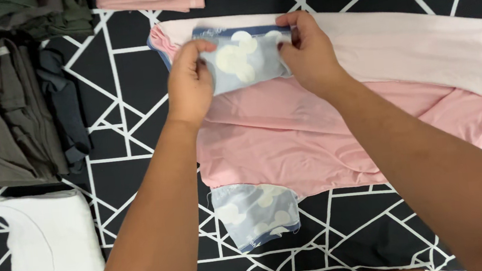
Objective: The person folds several pieces of clothing on a bed, including a dark gray shirt, a white t-shirt, a pink top, and a blue patterned cloth. The person smooths and aligns each item before folding it into a compact rectangle and placing it on the bed.
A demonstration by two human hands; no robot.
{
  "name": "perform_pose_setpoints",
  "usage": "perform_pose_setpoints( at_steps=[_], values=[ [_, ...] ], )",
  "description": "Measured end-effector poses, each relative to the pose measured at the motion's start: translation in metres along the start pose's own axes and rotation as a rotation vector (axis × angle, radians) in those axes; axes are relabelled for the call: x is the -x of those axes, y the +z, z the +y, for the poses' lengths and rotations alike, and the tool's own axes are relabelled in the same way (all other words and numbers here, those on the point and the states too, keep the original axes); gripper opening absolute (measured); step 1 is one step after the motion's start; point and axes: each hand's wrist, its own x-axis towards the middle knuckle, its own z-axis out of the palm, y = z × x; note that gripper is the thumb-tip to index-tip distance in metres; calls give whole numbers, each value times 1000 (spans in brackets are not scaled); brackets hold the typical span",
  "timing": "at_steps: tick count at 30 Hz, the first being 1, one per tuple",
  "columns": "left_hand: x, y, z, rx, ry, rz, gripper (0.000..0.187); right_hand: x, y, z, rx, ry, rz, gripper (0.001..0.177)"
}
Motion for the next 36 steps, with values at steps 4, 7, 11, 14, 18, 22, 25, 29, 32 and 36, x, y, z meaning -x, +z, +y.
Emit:
perform_pose_setpoints(
  at_steps=[4, 7, 11, 14, 18, 22, 25, 29, 32, 36],
  values=[
    [-16, -1, -6, -43, 268, 29, 63, -7, -3, 7, -51, -213, 154, 32],
    [-11, -11, -11, -203, 309, 61, 68, 6, 5, 7, 41, -320, 177, 42],
    [23, -20, -5, -264, 262, 159, 51, 39, -2, -1, 388, -646, 286, 47],
    [80, -31, 2, -125, -150, 128, 33, 106, 2, -2, 379, -678, -150, 34],
    [114, -30, -3, -220, -531, 183, 49, 193, 8, 12, 508, -776, -955, 52],
    [131, -18, -11, -398, -687, -109, 42, 238, 9, 34, 668, -932, -873, 66],
    [128, -25, -17, -245, -551, 19, 35, 237, 22, 41, 810, -1027, -696, 47],
    [138, -42, -12, 416, -891, 37, 29, 247, 29, 36, 562, -645, -722, 29],
    [139, -63, -6, 504, -848, 142, 30, 243, 34, 25, 266, -154, -746, 28],
    [150, -73, -3, 133, -639, 91, 35, 225, 37, 12, 106, 148, -744, 27]
  ],
)
